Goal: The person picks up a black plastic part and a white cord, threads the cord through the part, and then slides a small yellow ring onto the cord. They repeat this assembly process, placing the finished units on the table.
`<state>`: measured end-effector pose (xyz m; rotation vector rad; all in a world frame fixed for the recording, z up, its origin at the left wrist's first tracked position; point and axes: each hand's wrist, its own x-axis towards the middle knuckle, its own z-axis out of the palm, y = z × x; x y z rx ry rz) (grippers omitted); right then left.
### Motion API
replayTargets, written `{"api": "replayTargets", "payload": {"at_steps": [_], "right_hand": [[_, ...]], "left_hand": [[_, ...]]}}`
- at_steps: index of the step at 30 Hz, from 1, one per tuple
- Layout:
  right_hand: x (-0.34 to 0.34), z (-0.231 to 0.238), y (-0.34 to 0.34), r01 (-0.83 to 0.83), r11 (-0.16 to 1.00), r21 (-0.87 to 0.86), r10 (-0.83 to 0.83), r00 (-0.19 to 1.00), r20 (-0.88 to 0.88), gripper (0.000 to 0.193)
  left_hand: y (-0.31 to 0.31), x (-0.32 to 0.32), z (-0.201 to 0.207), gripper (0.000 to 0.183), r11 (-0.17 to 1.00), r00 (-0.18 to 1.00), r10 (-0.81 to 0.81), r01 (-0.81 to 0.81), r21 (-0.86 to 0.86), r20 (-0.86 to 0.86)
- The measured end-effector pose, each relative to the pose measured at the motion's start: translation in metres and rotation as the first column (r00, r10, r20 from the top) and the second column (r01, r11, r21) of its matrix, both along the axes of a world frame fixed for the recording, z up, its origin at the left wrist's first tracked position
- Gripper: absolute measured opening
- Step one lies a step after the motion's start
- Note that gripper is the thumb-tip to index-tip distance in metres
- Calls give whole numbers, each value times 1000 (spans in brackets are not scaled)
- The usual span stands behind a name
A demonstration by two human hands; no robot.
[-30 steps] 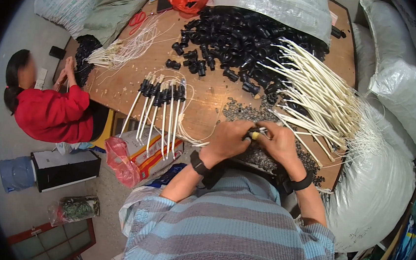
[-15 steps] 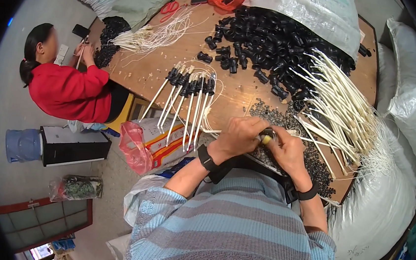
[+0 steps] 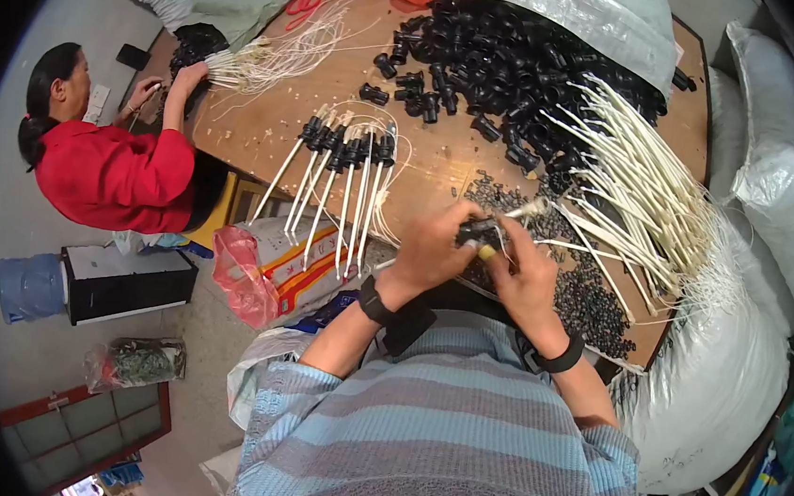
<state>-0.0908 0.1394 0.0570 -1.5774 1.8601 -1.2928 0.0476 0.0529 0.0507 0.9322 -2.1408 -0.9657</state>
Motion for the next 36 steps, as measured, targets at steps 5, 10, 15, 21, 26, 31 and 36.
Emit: {"api": "replayTargets", "payload": {"at_steps": [5, 10, 15, 21, 26, 31, 36], "right_hand": [[-7, -12, 23, -113, 919, 378, -4, 955, 295, 35], [-12, -19, 34, -434, 808, 399, -35, 640, 768, 28], [-2, -45, 41, -338, 801, 494, -20, 809, 587, 19], [7, -54, 38, -171, 851, 497, -40, 922, 385, 15], [-2, -21, 39, -235, 717, 656, 123, 969, 213, 12], [-3, 10, 42, -292, 948, 127, 315, 918, -242, 11], [-42, 39, 32, 223, 968, 116, -239, 959, 154, 32]], "left_hand": [[18, 19, -18, 36, 955, 995, -103, 99, 281, -2], [45, 32, -32, 34, 315, 958, -137, 283, 906, -252], [55, 34, -77, 15, -192, 921, 112, 388, 901, -373], [50, 34, -92, 11, -318, 899, 148, 438, 841, -412], [52, 40, -54, 23, 145, 937, -89, 348, 926, -338], [29, 57, -22, 29, 993, 991, -12, -3, 117, 132], [-33, 86, 7, 28, 948, 945, 237, -174, -267, 224]]}}
